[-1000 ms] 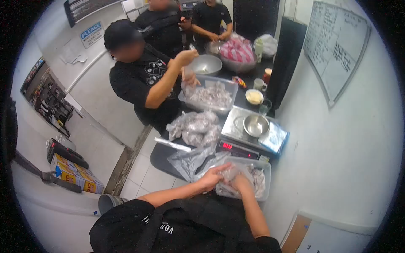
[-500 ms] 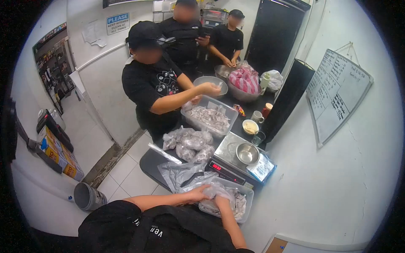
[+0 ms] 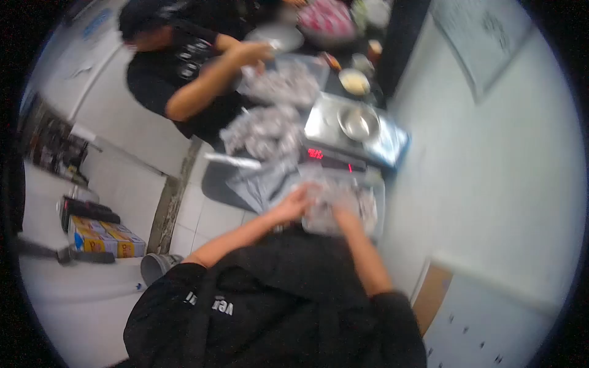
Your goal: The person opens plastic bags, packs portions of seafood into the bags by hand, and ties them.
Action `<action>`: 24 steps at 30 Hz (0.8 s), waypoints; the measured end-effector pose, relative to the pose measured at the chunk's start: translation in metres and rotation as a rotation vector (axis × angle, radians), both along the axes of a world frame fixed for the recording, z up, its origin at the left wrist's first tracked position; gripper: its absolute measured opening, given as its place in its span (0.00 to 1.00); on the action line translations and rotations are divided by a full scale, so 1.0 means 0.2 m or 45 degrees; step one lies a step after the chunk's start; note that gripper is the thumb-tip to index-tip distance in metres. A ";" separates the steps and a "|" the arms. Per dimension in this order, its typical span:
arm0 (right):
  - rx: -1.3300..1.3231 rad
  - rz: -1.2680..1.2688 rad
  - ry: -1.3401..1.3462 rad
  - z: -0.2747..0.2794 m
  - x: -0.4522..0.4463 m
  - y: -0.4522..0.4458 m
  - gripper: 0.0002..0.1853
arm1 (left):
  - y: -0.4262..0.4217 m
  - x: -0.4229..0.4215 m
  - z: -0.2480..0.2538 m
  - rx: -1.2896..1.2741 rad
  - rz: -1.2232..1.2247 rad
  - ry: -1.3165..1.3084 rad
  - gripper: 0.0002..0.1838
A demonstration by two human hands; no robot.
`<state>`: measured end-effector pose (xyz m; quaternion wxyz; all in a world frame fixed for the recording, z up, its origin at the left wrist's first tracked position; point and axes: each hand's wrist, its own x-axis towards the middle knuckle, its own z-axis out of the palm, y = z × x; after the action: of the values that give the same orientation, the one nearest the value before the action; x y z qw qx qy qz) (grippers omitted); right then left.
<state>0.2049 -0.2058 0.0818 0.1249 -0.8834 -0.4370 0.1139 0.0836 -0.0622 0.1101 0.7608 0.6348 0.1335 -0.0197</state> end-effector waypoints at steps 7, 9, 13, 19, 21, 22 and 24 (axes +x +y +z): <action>0.075 0.138 0.220 0.15 0.26 -0.07 0.14 | 0.03 0.01 0.07 0.177 -0.198 -0.255 0.14; 0.060 0.080 0.208 0.02 0.34 -0.07 0.14 | 0.07 0.03 0.06 0.342 -0.285 -0.255 0.14; 0.040 0.044 0.149 0.04 0.29 -0.10 0.15 | 0.00 0.03 0.05 1.148 -0.280 -0.077 0.17; -0.242 -0.172 0.606 0.20 0.12 -0.15 0.21 | -0.08 0.06 0.04 1.020 -0.041 -0.022 0.25; -0.219 -0.177 0.561 0.13 0.08 -0.14 0.18 | -0.10 0.07 0.04 1.056 0.030 -0.137 0.27; -0.168 -0.157 0.507 0.07 0.07 -0.14 0.17 | -0.12 0.07 0.07 0.980 0.047 -0.100 0.28; -0.112 -0.140 0.447 -0.07 0.04 -0.09 0.16 | -0.14 0.07 0.08 0.910 0.065 -0.070 0.30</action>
<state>0.2136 -0.2243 0.0672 0.1665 -0.8771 -0.3543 0.2783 0.0980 -0.0908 0.1254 0.4943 0.8575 0.1272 0.0642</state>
